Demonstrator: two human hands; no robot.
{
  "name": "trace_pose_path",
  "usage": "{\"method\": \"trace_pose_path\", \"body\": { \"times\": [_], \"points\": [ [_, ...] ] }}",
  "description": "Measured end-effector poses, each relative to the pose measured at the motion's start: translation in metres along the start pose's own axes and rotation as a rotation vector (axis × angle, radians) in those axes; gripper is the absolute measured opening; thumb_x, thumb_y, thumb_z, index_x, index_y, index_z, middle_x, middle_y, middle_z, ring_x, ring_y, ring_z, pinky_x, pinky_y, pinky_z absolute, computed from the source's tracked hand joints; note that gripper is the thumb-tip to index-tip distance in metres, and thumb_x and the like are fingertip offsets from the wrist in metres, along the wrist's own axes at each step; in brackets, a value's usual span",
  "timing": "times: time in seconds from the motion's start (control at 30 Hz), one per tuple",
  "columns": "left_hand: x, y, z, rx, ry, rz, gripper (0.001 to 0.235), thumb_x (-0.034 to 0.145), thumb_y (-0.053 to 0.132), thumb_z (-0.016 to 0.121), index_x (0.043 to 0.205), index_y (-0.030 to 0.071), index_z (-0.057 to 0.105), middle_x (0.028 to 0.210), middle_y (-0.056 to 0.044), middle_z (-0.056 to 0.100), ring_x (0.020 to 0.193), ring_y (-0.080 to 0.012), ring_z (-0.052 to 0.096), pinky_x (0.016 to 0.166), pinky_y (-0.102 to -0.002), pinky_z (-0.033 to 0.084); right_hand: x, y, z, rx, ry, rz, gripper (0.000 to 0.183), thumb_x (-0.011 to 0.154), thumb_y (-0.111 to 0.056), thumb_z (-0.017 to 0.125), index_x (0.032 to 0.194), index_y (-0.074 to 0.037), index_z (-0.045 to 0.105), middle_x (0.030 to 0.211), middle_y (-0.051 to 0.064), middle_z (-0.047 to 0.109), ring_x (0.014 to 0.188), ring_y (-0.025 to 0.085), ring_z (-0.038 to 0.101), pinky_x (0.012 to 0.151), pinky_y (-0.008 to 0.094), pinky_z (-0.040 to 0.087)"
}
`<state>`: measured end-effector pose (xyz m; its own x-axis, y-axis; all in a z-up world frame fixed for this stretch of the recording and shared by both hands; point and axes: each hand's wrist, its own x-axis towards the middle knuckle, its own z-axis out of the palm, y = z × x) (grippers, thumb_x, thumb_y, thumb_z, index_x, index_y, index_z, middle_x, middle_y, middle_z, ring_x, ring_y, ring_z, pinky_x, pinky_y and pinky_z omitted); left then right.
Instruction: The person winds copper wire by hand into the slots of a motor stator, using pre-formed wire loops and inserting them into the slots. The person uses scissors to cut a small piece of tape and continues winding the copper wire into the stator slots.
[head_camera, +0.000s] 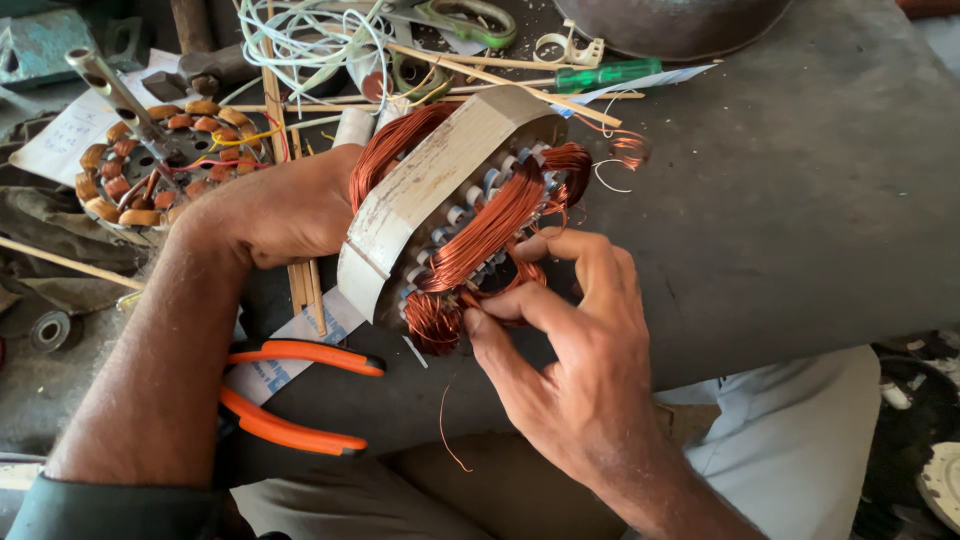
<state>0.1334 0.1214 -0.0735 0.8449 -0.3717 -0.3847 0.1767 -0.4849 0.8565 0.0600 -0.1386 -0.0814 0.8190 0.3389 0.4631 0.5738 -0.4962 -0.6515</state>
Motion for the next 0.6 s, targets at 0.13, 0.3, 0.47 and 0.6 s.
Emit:
{"method": "trace_pose_path", "body": {
  "times": [0.13, 0.3, 0.47, 0.6],
  "points": [
    [-0.0017, -0.0028, -0.0012, 0.028, 0.002, 0.118, 0.055, 0.079, 0.001, 0.069, 0.134, 0.005, 0.064, 0.121, -0.005, 0.077, 0.106, -0.0122, 0.066, 0.092, -0.029, 0.054, 0.0037, -0.0014, 0.0035, -0.029, 0.001, 0.053, 0.018, 0.080, -0.020, 0.086, 0.090, -0.010, 0.073, 0.123, 0.013, 0.059, 0.116, 0.031, 0.057, 0.097, 0.047, 0.047],
    [-0.0071, -0.0039, -0.0030, 0.112, 0.115, 0.030, 0.048, 0.086, 0.006, 0.066, 0.135, 0.007, 0.064, 0.118, -0.004, 0.077, 0.106, -0.0115, 0.065, 0.094, -0.029, 0.052, 0.0050, -0.0040, -0.0001, -0.061, 0.004, -0.031, 0.026, 0.083, -0.022, 0.085, 0.103, -0.011, 0.074, 0.127, 0.015, 0.057, 0.119, 0.034, 0.057, 0.100, 0.048, 0.046],
    [-0.0047, -0.0028, -0.0008, -0.076, 0.032, 0.034, 0.050, 0.082, 0.005, 0.071, 0.132, 0.004, 0.067, 0.114, -0.009, 0.078, 0.099, -0.0148, 0.067, 0.089, -0.033, 0.056, 0.0023, -0.0016, -0.0008, -0.040, 0.027, -0.044, 0.020, 0.083, -0.019, 0.085, 0.096, -0.010, 0.074, 0.123, 0.014, 0.057, 0.113, 0.031, 0.058, 0.094, 0.045, 0.047],
    [-0.0038, -0.0025, -0.0012, 0.001, 0.032, 0.151, 0.068, 0.081, 0.005, 0.078, 0.144, 0.007, 0.053, 0.131, -0.007, 0.070, 0.115, -0.0126, 0.061, 0.098, -0.030, 0.051, 0.0004, -0.0001, -0.0007, 0.026, 0.014, 0.060, 0.020, 0.078, -0.020, 0.087, 0.086, -0.010, 0.071, 0.120, 0.012, 0.058, 0.107, 0.028, 0.059, 0.088, 0.041, 0.049]
  ]
}}
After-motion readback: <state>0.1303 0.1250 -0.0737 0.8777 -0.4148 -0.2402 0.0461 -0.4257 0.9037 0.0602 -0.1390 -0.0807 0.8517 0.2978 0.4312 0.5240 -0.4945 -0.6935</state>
